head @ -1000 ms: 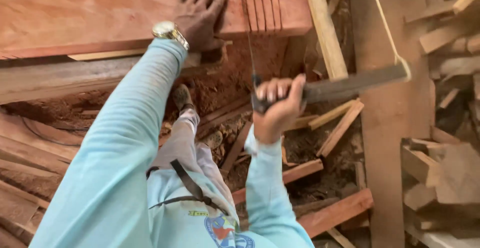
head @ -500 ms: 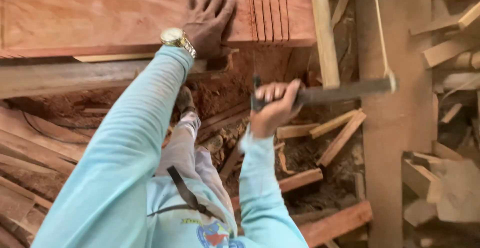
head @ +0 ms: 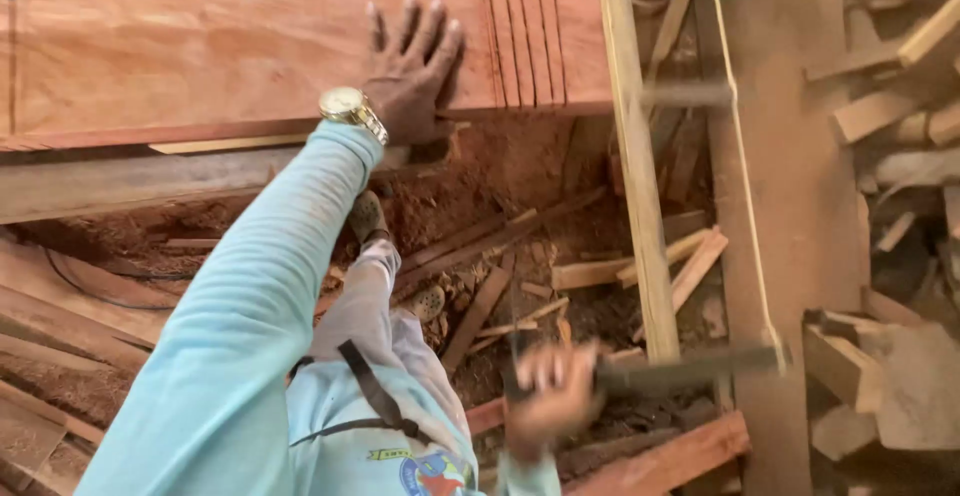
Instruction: The person uses a hand saw to cut a rectangular piece of reddish-brown wood clamped to a workbench. They make several parallel cuts along the wood's length, then lift the piece to inspect the grooves before placing it back on the bench to continue sawing.
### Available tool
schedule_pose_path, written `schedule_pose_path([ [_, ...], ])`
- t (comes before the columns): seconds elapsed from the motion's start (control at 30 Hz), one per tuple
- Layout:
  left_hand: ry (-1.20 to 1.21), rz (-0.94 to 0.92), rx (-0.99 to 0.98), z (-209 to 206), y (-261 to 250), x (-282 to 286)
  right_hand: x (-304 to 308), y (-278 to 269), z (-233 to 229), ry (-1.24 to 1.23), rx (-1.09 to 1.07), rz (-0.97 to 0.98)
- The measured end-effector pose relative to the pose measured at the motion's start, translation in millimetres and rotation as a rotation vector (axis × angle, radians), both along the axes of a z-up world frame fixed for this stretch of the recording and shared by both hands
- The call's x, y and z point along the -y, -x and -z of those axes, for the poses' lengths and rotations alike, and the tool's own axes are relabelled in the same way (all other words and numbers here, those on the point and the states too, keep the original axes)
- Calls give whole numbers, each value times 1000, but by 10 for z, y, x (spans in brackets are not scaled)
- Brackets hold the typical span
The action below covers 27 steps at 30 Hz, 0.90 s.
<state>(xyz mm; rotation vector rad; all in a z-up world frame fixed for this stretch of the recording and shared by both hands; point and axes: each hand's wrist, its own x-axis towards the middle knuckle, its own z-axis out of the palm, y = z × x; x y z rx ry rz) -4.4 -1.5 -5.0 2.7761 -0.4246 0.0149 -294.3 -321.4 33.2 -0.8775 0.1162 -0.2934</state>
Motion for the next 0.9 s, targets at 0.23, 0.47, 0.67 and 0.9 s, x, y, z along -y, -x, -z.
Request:
schedule_pose_path([
  [0.23, -42, -32, -41, -210, -37, -48, -1125, -1819, -676, -156, -182, 171],
  [0.47, -40, -4, -20, -20, -1, -35, -177, 61, -794, 27, -164, 152],
  [0.67, -48, -28, 72, 52, -57, -59, -465, -609, -137, -189, -181, 134],
  [0.9, -88, 17, -91, -270, -31, -13, -894, -1534, -824, -120, -34, 122],
])
